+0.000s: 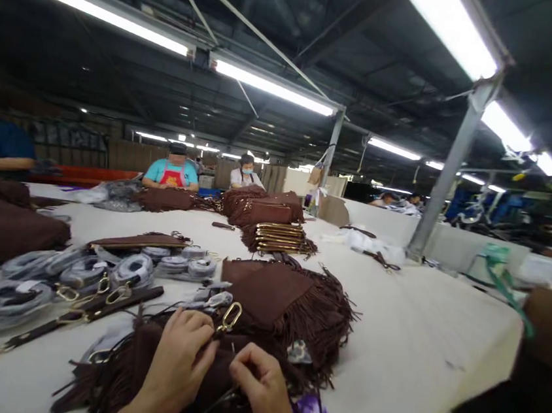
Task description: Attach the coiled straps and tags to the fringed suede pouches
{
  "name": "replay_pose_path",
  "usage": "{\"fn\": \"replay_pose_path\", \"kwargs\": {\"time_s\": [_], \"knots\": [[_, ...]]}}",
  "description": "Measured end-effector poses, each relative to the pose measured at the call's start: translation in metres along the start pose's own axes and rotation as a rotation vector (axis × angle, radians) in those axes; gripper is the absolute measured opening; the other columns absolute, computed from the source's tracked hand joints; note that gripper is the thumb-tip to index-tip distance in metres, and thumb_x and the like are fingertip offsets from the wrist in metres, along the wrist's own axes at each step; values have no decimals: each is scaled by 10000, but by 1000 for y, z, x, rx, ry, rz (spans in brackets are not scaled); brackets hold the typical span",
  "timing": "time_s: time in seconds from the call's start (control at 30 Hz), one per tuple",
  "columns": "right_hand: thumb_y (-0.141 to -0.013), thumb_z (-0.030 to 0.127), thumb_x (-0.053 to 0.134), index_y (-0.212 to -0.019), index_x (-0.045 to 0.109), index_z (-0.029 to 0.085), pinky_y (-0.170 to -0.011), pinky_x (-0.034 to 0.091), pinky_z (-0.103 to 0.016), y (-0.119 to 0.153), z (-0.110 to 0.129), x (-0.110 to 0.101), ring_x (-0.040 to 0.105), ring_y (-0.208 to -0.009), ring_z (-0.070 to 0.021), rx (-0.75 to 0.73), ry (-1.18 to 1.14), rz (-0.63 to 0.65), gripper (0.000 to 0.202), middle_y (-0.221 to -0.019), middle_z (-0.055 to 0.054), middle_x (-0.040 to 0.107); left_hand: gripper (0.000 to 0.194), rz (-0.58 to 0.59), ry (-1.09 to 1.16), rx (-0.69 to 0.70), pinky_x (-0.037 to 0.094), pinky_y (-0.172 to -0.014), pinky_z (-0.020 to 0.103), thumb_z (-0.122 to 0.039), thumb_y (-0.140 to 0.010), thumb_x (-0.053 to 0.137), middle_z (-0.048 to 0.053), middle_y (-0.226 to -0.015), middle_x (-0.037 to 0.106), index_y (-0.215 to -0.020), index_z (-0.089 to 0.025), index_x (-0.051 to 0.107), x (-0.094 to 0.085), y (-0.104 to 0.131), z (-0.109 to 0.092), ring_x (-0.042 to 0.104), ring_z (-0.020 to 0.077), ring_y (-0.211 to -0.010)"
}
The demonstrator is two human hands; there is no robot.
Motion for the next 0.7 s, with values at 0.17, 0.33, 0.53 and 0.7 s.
{"fn": "replay_pose_path", "kwargs": {"time_s": [0.17, 0.33, 0.53, 0.7], "knots": [[-737, 319, 570, -599, 510, 190, -555, 289, -255, -2, 5, 4, 369, -593, -145, 51, 67, 17, 198, -581, 43, 420, 182, -63, -17, 90, 251, -1061, 576, -91, -794, 518, 8, -822, 637, -698, -199, 629, -1, 3, -11, 542, 219, -892], [-731, 318, 576, -601, 505, 186, -572, 309, -250, -3, 8, 5, 376, -603, -145, 30, 1, 23, 198, -599, 39, 437, 189, -37, 8, 155, 224, -1081, 567, -95, -792, 514, -4, -805, 636, -716, -215, 639, 7, 10, -20, 543, 205, -873], [-785, 411, 632, -642, 558, 175, -622, 369, -256, -2, 7, 1, 427, -649, -164, -10, -27, -20, 285, -642, 18, 503, 300, 121, 199, 51, 275, -1045, 529, -102, -803, 492, 17, -890, 658, -945, -265, 701, 21, 14, -19, 546, 223, -937], [-820, 521, 635, -633, 583, 179, -595, 383, -247, -3, -8, 2, 453, -626, -164, -39, 40, -20, 393, -623, 17, 512, 264, 153, 367, -201, 407, -854, 356, -271, -895, 481, 38, -845, 678, -762, -215, 703, 41, 11, 5, 569, 209, -882]]}}
Point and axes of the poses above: each hand's wrist, its own y-axis away from the middle knuckle, its own x-axis out of the palm, z = x × y, the point moved 9 cm from there along -y, towards the middle knuckle
